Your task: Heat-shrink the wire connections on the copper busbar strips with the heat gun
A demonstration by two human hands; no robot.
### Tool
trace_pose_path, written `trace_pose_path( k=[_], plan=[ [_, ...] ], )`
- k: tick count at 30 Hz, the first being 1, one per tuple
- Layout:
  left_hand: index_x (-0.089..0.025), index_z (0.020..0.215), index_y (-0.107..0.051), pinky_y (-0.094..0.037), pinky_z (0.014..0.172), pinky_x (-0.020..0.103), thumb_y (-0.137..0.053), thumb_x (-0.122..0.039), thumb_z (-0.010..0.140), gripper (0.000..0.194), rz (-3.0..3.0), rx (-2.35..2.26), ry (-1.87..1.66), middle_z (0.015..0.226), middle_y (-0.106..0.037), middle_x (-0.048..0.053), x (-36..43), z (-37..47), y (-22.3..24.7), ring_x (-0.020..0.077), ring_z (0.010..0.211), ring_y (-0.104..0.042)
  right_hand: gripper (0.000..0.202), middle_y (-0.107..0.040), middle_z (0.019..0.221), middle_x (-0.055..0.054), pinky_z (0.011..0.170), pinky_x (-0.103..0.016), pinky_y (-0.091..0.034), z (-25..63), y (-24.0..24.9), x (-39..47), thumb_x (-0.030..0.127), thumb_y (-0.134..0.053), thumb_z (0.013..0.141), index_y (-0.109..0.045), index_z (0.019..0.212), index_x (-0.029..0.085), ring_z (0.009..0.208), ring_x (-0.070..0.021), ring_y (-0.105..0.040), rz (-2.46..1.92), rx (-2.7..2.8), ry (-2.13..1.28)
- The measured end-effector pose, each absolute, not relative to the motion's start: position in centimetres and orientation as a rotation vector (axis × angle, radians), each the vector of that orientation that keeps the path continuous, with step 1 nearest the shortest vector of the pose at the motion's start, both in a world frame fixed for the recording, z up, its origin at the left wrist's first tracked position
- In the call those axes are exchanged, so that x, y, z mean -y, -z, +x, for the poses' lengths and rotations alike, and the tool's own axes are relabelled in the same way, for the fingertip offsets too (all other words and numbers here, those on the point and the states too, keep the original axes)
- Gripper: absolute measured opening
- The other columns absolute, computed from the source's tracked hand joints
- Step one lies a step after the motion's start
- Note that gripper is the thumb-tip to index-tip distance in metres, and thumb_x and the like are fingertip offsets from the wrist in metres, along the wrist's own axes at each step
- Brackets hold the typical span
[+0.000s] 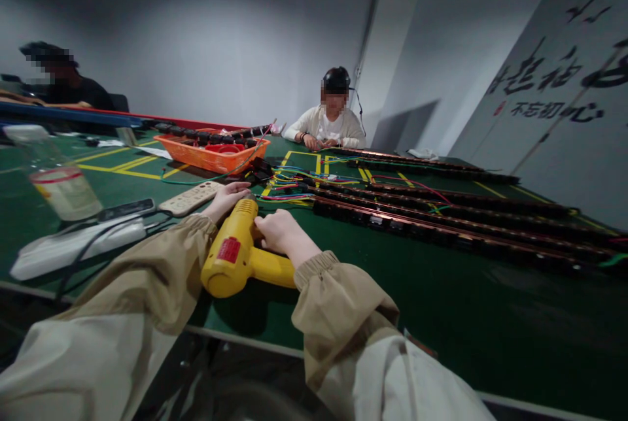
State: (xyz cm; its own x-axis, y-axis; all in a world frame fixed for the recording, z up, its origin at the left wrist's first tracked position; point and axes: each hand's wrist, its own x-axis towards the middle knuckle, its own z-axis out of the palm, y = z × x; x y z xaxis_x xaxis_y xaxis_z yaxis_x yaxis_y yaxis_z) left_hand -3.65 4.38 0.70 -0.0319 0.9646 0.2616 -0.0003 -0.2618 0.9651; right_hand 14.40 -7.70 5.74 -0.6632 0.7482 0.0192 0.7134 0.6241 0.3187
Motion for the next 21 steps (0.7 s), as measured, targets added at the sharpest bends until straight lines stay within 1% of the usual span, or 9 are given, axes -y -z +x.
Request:
trace_pose_path(
  k=[2, 5, 9, 14, 17, 21],
  plan=[
    [-0.011, 0.094, -0.064, -0.05, 0.072, 0.029, -0.074, -0.029, 0.059, 0.041, 1.347, -1.08, -1.446, 0.08, -0.068, 0.007, -4.4, -3.6, -0.5, 0.0171, 0.079, -0.063, 0.034, -0.059, 0.105, -0.006, 0.085, -0.04, -0.048, 14.8, -5.5, 7.5, 0.039, -0.053, 0.089, -0.055, 0.111, 0.014, 0.093, -0.0167, -0.059, 1.248, -2.718, -0.452],
    [-0.012, 0.096, -0.062, -0.051, 0.07, 0.027, -0.07, -0.021, 0.062, 0.036, 1.275, -1.046, -1.48, 0.084, -0.066, 0.006, -4.2, -3.5, -0.5, 0.0147, 0.077, -0.062, 0.033, -0.059, 0.105, -0.006, 0.085, -0.039, -0.048, 16.0, -5.4, 7.5, 0.039, -0.053, 0.089, -0.055, 0.11, 0.014, 0.093, -0.0166, -0.059, 1.283, -2.693, -0.442],
    [-0.012, 0.094, -0.061, -0.053, 0.07, 0.028, -0.064, -0.011, 0.063, 0.031, 1.216, -0.999, -1.535, 0.087, -0.063, 0.005, -4.0, -3.5, -0.6, 0.0118, 0.072, -0.061, 0.033, -0.059, 0.105, -0.006, 0.084, -0.039, -0.048, 18.2, -5.5, 7.8, 0.039, -0.053, 0.089, -0.055, 0.11, 0.014, 0.093, -0.0165, -0.059, 1.349, -2.646, -0.437],
    [-0.012, 0.091, -0.06, -0.055, 0.073, 0.031, -0.066, -0.012, 0.063, 0.029, 1.215, -0.993, -1.582, 0.082, -0.059, 0.003, -3.9, -3.6, -0.6, 0.0122, 0.071, -0.061, 0.031, -0.059, 0.104, -0.006, 0.082, -0.037, -0.049, 21.1, -5.9, 8.0, 0.038, -0.053, 0.089, -0.056, 0.109, 0.015, 0.091, -0.0158, -0.059, 1.452, -2.566, -0.432],
    [-0.012, 0.089, -0.059, -0.055, 0.072, 0.031, -0.067, -0.012, 0.062, 0.028, 1.197, -0.99, -1.593, 0.079, -0.058, 0.002, -3.9, -3.6, -0.7, 0.0118, 0.069, -0.062, 0.031, -0.059, 0.103, -0.005, 0.08, -0.036, -0.05, 22.8, -6.1, 8.1, 0.038, -0.053, 0.089, -0.056, 0.109, 0.014, 0.09, -0.0154, -0.059, 1.519, -2.511, -0.43],
    [-0.011, 0.084, -0.057, -0.055, 0.071, 0.03, -0.064, -0.008, 0.064, 0.021, 1.155, -1.013, -1.605, 0.075, -0.058, 0.001, -3.9, -3.5, -0.7, 0.0111, 0.066, -0.062, 0.031, -0.06, 0.102, -0.005, 0.08, -0.036, -0.05, 24.5, -6.2, 8.3, 0.038, -0.052, 0.089, -0.056, 0.108, 0.014, 0.089, -0.0151, -0.059, 1.557, -2.473, -0.428]
  ],
)
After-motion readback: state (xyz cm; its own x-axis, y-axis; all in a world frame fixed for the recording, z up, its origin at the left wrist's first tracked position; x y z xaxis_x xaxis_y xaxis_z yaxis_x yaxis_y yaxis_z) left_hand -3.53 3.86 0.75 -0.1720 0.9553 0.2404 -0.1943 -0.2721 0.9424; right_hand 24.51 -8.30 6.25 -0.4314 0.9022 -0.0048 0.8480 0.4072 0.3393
